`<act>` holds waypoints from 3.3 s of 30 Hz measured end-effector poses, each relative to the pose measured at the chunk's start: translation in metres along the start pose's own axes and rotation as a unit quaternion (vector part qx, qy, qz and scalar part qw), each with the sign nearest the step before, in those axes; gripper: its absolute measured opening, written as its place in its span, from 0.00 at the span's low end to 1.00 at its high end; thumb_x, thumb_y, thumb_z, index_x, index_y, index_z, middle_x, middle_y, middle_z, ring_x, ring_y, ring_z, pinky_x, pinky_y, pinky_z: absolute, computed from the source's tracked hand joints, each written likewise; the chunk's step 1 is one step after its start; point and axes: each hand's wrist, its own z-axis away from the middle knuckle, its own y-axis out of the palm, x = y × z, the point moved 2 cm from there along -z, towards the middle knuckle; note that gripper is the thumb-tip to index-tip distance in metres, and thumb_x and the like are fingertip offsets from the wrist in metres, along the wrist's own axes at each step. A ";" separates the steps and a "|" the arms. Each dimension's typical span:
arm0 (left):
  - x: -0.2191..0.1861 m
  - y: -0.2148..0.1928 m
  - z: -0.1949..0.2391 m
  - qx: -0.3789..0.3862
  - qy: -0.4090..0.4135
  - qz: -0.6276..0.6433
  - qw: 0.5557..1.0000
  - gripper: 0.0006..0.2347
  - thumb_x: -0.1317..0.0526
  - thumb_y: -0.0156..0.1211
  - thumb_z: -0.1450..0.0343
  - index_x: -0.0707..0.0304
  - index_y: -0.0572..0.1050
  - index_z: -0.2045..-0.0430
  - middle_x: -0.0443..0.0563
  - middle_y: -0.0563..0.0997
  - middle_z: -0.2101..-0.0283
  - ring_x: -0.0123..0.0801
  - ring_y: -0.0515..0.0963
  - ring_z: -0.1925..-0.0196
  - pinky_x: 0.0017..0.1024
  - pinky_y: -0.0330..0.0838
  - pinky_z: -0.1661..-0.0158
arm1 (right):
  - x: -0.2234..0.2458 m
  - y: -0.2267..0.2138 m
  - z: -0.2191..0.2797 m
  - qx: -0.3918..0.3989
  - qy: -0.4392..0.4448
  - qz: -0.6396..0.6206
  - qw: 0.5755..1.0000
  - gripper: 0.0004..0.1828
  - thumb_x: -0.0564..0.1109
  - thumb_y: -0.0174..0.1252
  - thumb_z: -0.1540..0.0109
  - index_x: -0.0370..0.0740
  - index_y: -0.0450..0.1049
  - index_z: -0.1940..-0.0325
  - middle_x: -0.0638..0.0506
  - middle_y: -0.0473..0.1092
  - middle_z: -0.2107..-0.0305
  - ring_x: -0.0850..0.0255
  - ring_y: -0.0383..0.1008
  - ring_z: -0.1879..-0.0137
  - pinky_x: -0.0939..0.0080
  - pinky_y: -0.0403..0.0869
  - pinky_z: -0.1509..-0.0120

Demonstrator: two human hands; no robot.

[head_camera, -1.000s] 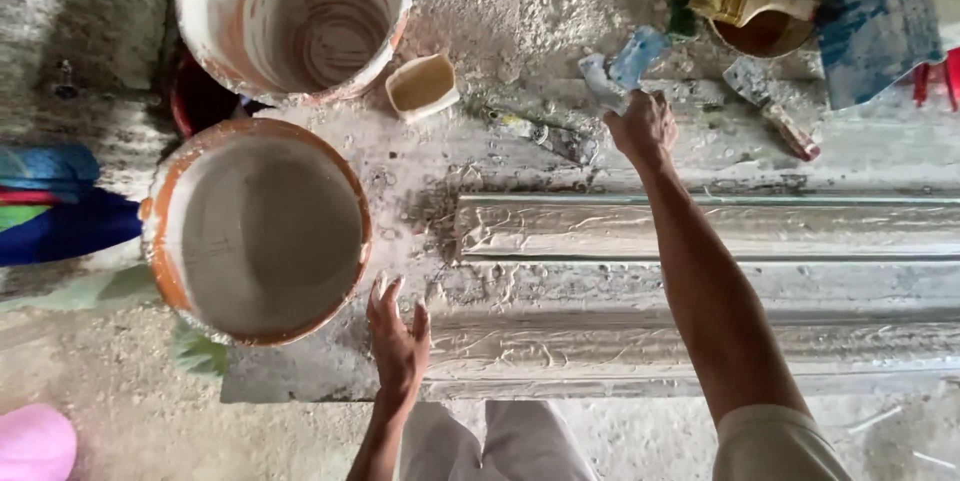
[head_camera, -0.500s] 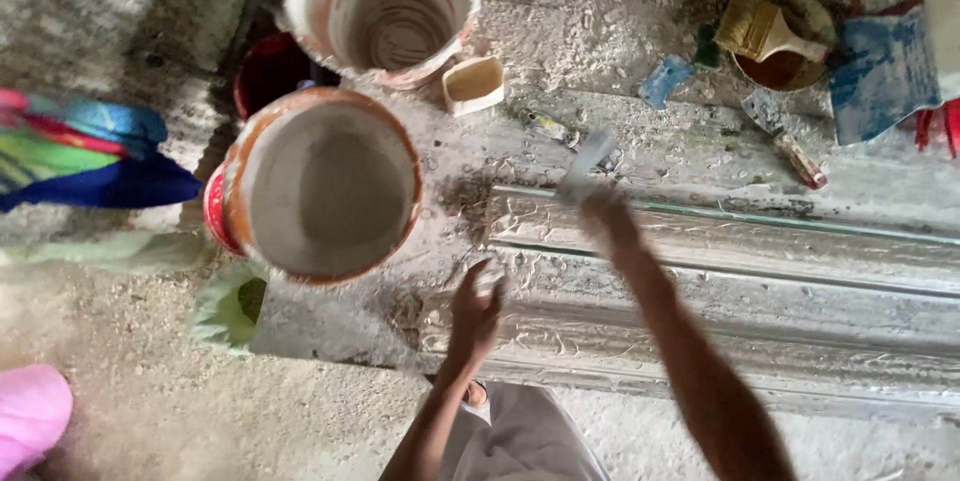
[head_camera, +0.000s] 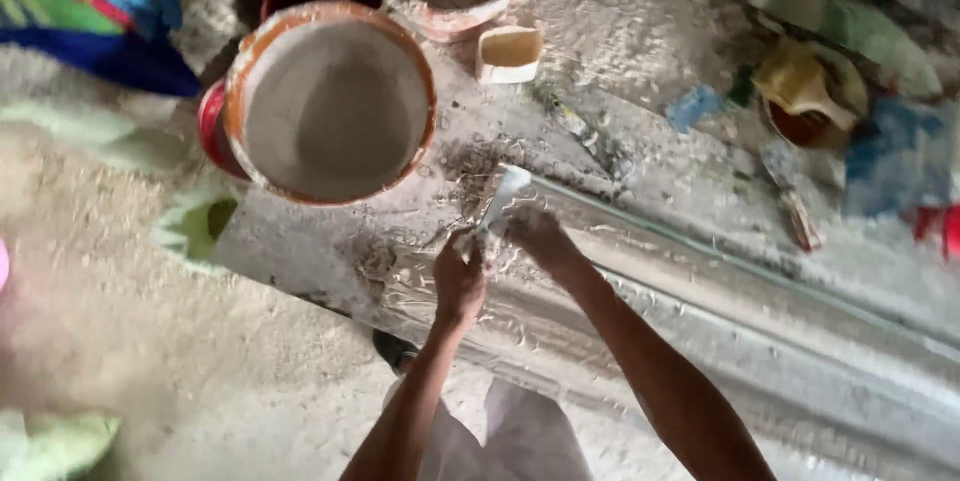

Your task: Applying a layer of plaster to an architectural mold and embedding fiber strips for reinforcement.

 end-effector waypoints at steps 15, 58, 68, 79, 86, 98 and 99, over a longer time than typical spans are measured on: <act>0.026 0.073 -0.028 -0.178 0.106 -0.133 0.969 0.10 0.71 0.54 0.25 0.60 0.73 0.51 0.56 0.79 0.61 0.49 0.84 0.56 0.40 0.82 0.58 | 0.091 -0.017 -0.102 0.055 -0.064 0.487 0.869 0.24 0.59 0.55 0.36 0.44 0.80 0.44 0.42 0.78 0.53 0.41 0.75 0.41 0.40 0.71 0.36; 0.007 0.643 0.336 -0.124 0.124 -0.238 0.955 0.06 0.65 0.56 0.28 0.62 0.72 0.60 0.58 0.76 0.65 0.53 0.85 0.65 0.39 0.81 0.67 | -0.102 -0.590 0.237 0.041 -0.047 0.623 0.780 0.31 0.66 0.40 0.32 0.47 0.76 0.39 0.41 0.74 0.43 0.41 0.71 0.35 0.41 0.65 0.30; -0.055 0.880 0.521 -0.146 0.121 -0.236 0.953 0.05 0.66 0.56 0.28 0.59 0.72 0.60 0.59 0.75 0.64 0.53 0.85 0.64 0.37 0.82 0.67 | -0.158 -0.833 0.397 0.063 -0.061 0.634 0.769 0.31 0.61 0.40 0.33 0.35 0.78 0.47 0.33 0.76 0.51 0.35 0.74 0.41 0.37 0.69 0.35; -0.082 1.161 0.709 -0.148 0.158 -0.248 0.944 0.05 0.66 0.56 0.29 0.61 0.71 0.61 0.60 0.75 0.64 0.52 0.85 0.66 0.39 0.84 0.69 | -0.247 -1.107 0.572 0.028 0.006 0.598 0.801 0.30 0.63 0.43 0.34 0.42 0.79 0.44 0.39 0.76 0.48 0.40 0.72 0.37 0.42 0.72 0.35; -0.108 1.337 0.836 -0.160 0.178 -0.254 0.937 0.05 0.65 0.55 0.27 0.62 0.70 0.61 0.57 0.74 0.65 0.47 0.85 0.68 0.35 0.84 0.70 | -0.345 -1.309 0.647 0.022 -0.025 0.604 0.796 0.29 0.63 0.45 0.35 0.40 0.80 0.51 0.37 0.77 0.55 0.36 0.75 0.45 0.37 0.74 0.41; -0.154 1.609 1.038 -0.084 0.179 -0.273 0.941 0.05 0.67 0.55 0.28 0.63 0.71 0.60 0.59 0.76 0.68 0.48 0.85 0.70 0.33 0.84 0.73 | -0.390 -1.572 0.863 0.032 -0.037 0.532 0.845 0.22 0.54 0.47 0.34 0.33 0.76 0.57 0.27 0.75 0.61 0.30 0.75 0.50 0.31 0.73 0.49; -0.163 1.627 1.052 -0.083 0.179 -0.275 0.941 0.05 0.67 0.55 0.28 0.63 0.71 0.60 0.59 0.76 0.68 0.48 0.85 0.70 0.33 0.84 0.73 | -0.398 -1.595 0.871 0.033 -0.036 0.530 0.846 0.22 0.54 0.47 0.34 0.33 0.76 0.57 0.27 0.75 0.61 0.30 0.75 0.50 0.31 0.73 0.49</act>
